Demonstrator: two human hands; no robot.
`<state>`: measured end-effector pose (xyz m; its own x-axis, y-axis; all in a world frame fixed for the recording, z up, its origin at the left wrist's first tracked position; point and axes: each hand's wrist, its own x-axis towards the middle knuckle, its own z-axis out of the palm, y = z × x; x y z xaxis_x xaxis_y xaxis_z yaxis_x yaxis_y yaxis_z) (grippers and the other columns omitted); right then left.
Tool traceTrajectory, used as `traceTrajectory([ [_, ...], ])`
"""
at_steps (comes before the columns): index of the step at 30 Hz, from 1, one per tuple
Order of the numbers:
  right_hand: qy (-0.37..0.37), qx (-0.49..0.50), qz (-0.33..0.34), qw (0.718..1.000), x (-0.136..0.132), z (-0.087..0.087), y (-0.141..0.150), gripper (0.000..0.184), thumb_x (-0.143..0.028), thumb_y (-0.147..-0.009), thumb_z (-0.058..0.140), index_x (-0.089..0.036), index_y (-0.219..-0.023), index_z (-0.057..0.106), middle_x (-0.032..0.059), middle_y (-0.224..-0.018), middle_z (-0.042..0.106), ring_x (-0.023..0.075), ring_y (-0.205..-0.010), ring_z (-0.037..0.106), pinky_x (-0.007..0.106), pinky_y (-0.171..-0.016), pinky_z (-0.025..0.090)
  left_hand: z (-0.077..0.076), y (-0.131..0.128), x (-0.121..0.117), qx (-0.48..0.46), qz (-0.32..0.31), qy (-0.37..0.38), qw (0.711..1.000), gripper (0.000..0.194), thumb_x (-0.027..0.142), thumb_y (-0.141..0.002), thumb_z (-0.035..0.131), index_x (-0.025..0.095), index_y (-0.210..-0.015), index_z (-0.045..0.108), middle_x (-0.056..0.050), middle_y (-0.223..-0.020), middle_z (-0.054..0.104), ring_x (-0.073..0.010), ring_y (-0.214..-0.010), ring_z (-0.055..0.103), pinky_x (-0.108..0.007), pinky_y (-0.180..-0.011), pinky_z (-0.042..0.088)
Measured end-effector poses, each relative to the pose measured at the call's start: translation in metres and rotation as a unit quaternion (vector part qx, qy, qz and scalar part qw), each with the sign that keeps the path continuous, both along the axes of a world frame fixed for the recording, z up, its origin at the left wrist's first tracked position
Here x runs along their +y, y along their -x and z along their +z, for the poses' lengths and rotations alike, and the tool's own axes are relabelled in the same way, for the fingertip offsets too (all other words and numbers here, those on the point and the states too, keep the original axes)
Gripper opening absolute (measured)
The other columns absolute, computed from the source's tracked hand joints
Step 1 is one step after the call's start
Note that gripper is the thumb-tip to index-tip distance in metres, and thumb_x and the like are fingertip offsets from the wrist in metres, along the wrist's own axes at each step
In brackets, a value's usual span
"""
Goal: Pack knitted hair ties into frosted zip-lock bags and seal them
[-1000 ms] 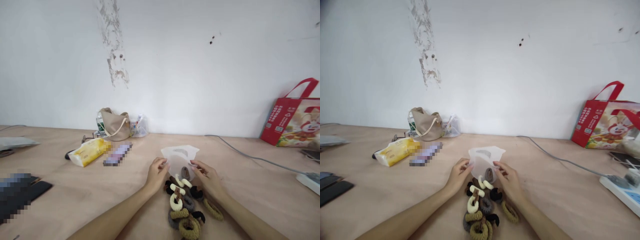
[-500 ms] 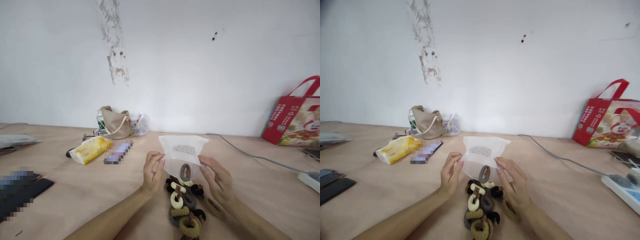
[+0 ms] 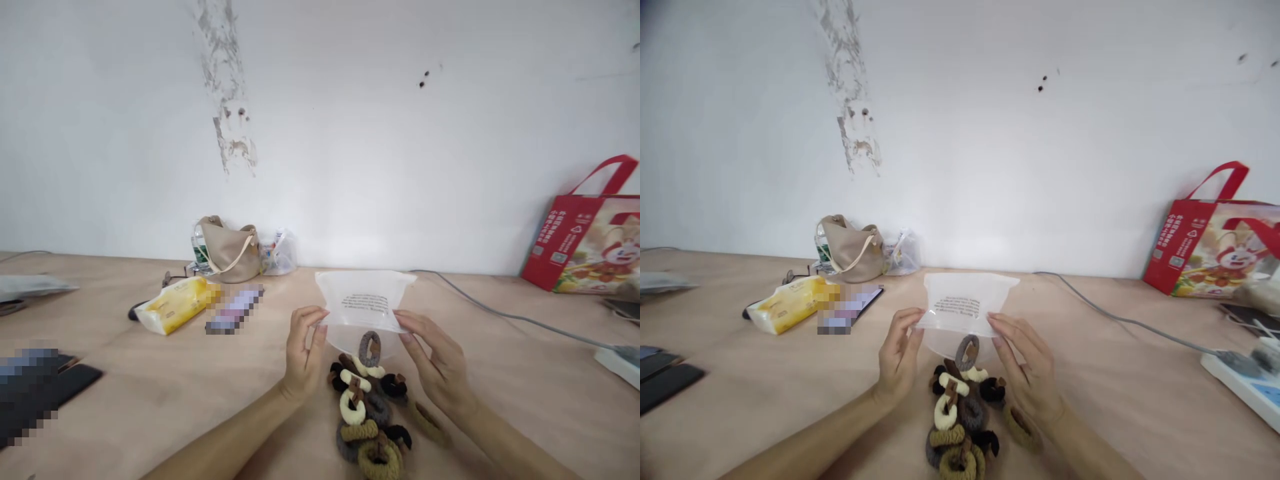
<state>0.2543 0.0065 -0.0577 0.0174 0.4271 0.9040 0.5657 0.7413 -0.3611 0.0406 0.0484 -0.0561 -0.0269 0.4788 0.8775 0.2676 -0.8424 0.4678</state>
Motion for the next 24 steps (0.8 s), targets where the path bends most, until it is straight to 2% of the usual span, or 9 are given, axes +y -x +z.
traceTrajectory([
  [4,-0.015,-0.009,-0.001,1.0,0.0,0.004,0.001,0.023,-0.015,-0.09,0.052,-0.024,-0.107,0.064,0.0074,-0.102,0.071,0.0207,-0.097,0.066,0.035,-0.086,0.054,0.002,0.0,0.0,0.004,-0.003,-0.01,1.0,0.017,0.025,-0.095,0.049,0.02,-0.102,0.064,-0.007,-0.097,0.06,-0.02,-0.095,0.058,-0.031,-0.084,0.05],
  [13,-0.047,-0.053,0.023,0.997,-0.009,0.011,0.003,0.026,-0.013,-0.089,0.051,-0.024,-0.11,0.063,0.0098,-0.102,0.071,0.0225,-0.095,0.067,0.037,-0.082,0.055,0.004,0.001,-0.007,0.0,-0.033,-0.063,0.997,0.02,0.023,-0.096,0.047,0.023,-0.109,0.061,-0.009,-0.104,0.058,-0.0213,-0.099,0.058,-0.036,-0.085,0.052],
  [19,-0.068,-0.05,0.029,0.996,-0.007,0.012,0.002,0.027,-0.01,-0.089,0.051,-0.024,-0.109,0.062,0.0092,-0.1,0.07,0.022,-0.093,0.066,0.038,-0.079,0.054,0.006,0.0,-0.008,0.002,-0.021,-0.078,0.997,0.021,0.021,-0.097,0.043,0.023,-0.111,0.059,-0.009,-0.109,0.056,-0.0211,-0.105,0.055,-0.037,-0.089,0.049],
  [24,-0.059,-0.04,-0.001,0.997,-0.002,0.008,-0.002,0.027,-0.01,-0.089,0.053,-0.025,-0.11,0.061,0.0095,-0.106,0.067,0.0218,-0.096,0.065,0.04,-0.085,0.052,0.006,-0.001,-0.006,-0.001,-0.004,-0.068,0.998,0.019,0.019,-0.097,0.044,0.022,-0.109,0.059,-0.008,-0.109,0.056,-0.0197,-0.105,0.055,-0.035,-0.09,0.047],
])
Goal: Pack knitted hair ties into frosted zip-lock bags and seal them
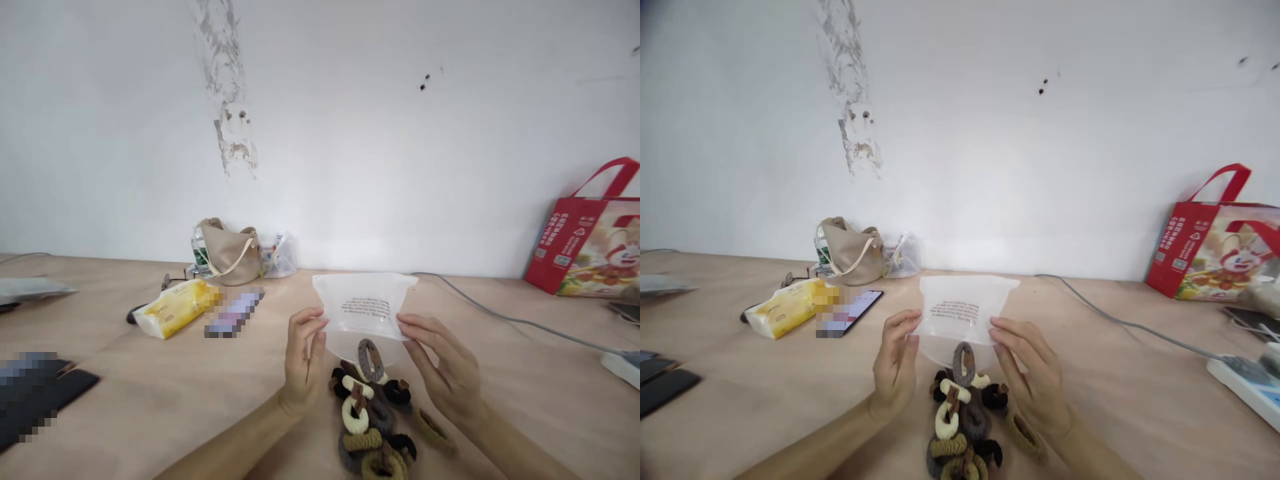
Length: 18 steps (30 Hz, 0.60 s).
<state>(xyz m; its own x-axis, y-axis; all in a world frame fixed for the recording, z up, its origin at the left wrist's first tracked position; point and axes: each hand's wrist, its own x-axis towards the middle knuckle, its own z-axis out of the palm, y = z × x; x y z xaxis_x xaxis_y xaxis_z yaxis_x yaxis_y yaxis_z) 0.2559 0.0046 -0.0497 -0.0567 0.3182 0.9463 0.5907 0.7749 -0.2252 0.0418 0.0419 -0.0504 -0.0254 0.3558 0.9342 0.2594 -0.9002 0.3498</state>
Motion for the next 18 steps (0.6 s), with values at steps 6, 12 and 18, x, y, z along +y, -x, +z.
traceTrajectory([
  [6,-0.027,-0.008,-0.004,1.0,-0.0066,0.0051,0.0023,0.028,-0.008,-0.088,0.052,-0.027,-0.106,0.063,0.0076,-0.107,0.065,0.0211,-0.098,0.063,0.038,-0.082,0.053,0.0026,-0.0001,-0.0033,0.012,-0.007,-0.03,0.999,0.018,0.021,-0.098,0.044,0.025,-0.109,0.058,-0.007,-0.109,0.055,-0.0205,-0.104,0.055,-0.036,-0.088,0.049],
  [12,-0.016,0.007,-0.036,0.999,-0.0012,0.0032,0.002,0.022,-0.013,-0.091,0.052,-0.027,-0.102,0.064,0.0068,-0.104,0.064,0.0187,-0.088,0.063,0.034,-0.073,0.054,-0.0004,-0.0001,0.003,0.016,-0.002,-0.032,0.999,0.021,0.018,-0.098,0.043,0.024,-0.111,0.058,-0.008,-0.109,0.054,-0.0195,-0.105,0.054,-0.035,-0.089,0.048],
  [18,-0.016,0.028,-0.032,0.999,-0.0029,-0.0009,0.0015,0.024,-0.011,-0.089,0.052,-0.029,-0.1,0.063,0.0058,-0.105,0.059,0.0192,-0.091,0.06,0.035,-0.075,0.053,-0.0041,0.0024,0.003,0.015,-0.015,-0.028,0.999,0.019,0.018,-0.096,0.046,0.025,-0.108,0.059,-0.007,-0.112,0.054,-0.0201,-0.108,0.053,-0.037,-0.091,0.046],
])
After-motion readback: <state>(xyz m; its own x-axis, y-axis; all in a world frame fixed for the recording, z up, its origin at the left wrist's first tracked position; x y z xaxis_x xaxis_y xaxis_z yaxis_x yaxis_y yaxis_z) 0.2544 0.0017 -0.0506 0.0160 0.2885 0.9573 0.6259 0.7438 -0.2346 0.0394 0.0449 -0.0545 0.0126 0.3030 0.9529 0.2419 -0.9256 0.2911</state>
